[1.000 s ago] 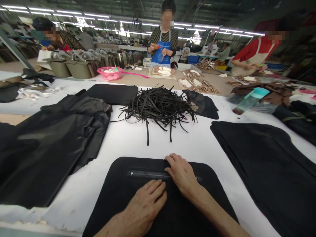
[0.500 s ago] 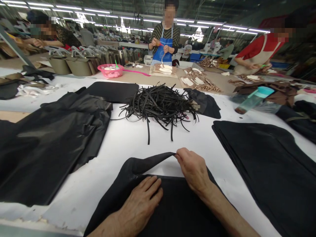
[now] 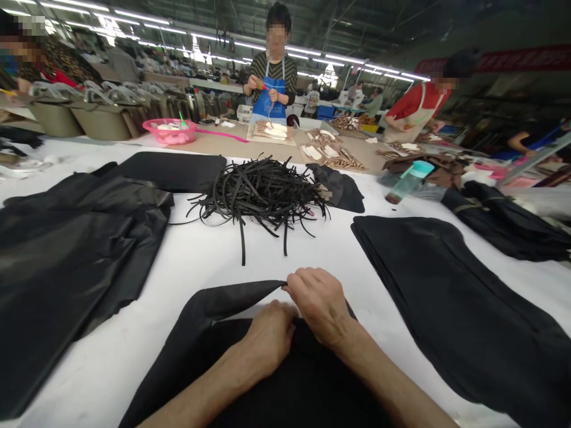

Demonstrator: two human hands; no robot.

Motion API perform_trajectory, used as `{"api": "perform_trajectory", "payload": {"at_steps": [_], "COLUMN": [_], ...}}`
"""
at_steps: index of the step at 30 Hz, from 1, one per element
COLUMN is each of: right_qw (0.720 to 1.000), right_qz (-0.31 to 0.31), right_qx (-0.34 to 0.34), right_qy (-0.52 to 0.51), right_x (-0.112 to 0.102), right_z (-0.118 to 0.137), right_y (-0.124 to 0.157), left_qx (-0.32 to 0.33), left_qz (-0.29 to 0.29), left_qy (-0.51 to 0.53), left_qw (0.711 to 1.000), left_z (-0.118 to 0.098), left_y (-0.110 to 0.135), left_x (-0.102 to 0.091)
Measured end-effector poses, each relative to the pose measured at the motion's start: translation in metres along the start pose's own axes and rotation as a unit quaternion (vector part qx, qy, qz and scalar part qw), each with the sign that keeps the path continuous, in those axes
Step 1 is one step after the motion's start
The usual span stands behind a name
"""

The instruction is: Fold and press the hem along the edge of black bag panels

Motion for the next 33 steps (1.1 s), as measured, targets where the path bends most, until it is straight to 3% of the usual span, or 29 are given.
{"api": "perform_trajectory", "payload": {"at_steps": [5,8,11,14,17,21,28,33], "right_qw": [0.993,0.988,0.971,0.96,0.974,0.98,0.977,0.979], "right_qz": [0.084,0.087,0.105,0.147,0.16,0.163,0.176,0.156], "right_qx": [0.069,0.125,0.174,0.142,0.097,0.081,0.107,0.107], "right_qy": [0.039,-0.013,-0.13,-0.19,-0.129,-0.083,-0.06,-0.076], "right_x": [0.037,0.03,0.019,0.02,0.028,0.041,0.048,0.052], "right_z": [-0.025,-0.039,-0.043,-0.029,-0.018,-0.016,-0.015,0.008], "right_y": [0.018,0.036,0.057,0.074,0.083,0.087,0.088,0.078], "left_qx": [-0.011,-0.007,0.004,0.017,0.025,0.01,-0.073,-0.084], "left_qz": [0.01,0.011,0.008,0.008,0.006,-0.006,-0.057,-0.089], "left_qy": [-0.027,-0.041,-0.047,-0.054,-0.074,-0.113,-0.123,-0.093], "left_qw": [1.0,0.999,0.999,0.998,0.997,0.994,0.988,0.988], "left_z": [-0.003,-0.004,-0.005,-0.005,-0.003,0.018,0.086,0.094], "left_y": [0.0,0.002,0.001,0.001,0.006,0.025,0.071,0.076], "left_x": [0.004,0.001,0.002,0.005,0.004,-0.011,-0.047,-0.043]}}
Point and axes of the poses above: each hand's wrist, its own y-axis away from the middle knuckle, its own x-axis out of the palm, z = x × y, the point moved 8 cm from there along -y, towards the middle knuckle, and after that the axes turned 4 degrees about -z, right-handed, at the moved point
